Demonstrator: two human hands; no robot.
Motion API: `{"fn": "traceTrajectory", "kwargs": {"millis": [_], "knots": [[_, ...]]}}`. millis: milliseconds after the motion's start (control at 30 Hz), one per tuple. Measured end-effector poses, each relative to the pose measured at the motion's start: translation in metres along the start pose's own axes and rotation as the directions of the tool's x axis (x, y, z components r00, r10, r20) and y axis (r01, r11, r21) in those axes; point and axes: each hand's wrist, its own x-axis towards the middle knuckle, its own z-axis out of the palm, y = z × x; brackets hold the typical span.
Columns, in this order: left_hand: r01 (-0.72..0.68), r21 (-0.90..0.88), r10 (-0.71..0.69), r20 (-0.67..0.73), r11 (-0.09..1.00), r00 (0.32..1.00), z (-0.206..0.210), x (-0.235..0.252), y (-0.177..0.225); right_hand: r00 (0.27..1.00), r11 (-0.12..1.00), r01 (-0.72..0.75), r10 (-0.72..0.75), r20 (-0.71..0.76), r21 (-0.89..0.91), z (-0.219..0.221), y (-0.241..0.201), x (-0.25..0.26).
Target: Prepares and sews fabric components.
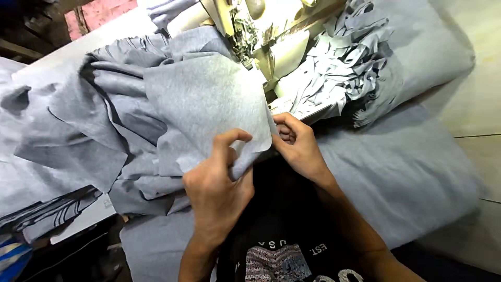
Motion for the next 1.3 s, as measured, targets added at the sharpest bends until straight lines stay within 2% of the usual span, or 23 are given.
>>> {"fn": "traceTrajectory", "kwargs": {"millis": [100,167,300,400,567,800,1000,1200,1300], "knots": [[-0.135,0.107,0.146,-0.107,0.985,0.983,0.029,-0.014,0.005,0.997,0.996,-0.073,0.072,0.02,0.059,-0.014,0.004,-0.017],[-0.201,0.116,0.213,-0.092,0.973,0.973,0.049,-0.025,0.011,0.996,0.994,-0.085,0.085,0.006,0.063,-0.022,0.006,-0.025],[-0.215,0.106,0.217,-0.006,0.971,0.976,0.087,-0.045,0.016,0.994,0.994,-0.109,0.108,-0.015,-0.005,-0.032,0.018,-0.03],[-0.193,0.118,0.192,0.018,0.974,0.981,0.1,-0.052,0.013,0.993,0.99,-0.113,0.114,0.0,-0.089,-0.031,0.031,-0.035],[-0.178,0.173,0.176,0.029,0.969,0.984,0.101,-0.052,0.013,0.995,0.996,-0.075,0.071,-0.074,-0.045,-0.025,0.035,-0.039],[-0.161,0.21,0.169,-0.02,0.964,0.985,0.096,-0.033,0.009,0.994,0.999,0.004,0.0,-0.107,0.038,-0.015,0.027,-0.021],[-0.118,0.181,0.131,-0.064,0.976,0.989,0.093,-0.021,0.002,0.992,0.992,0.044,-0.029,-0.125,0.121,-0.005,0.02,-0.009],[-0.021,0.152,0.025,-0.024,0.988,0.999,0.086,-0.031,-0.004,0.991,0.98,0.017,0.009,-0.131,0.197,0.006,0.023,-0.011],[-0.056,0.147,0.062,-0.037,0.988,0.997,0.085,-0.043,-0.01,0.99,0.98,-0.002,0.03,-0.136,0.198,0.009,0.026,-0.017]]}}
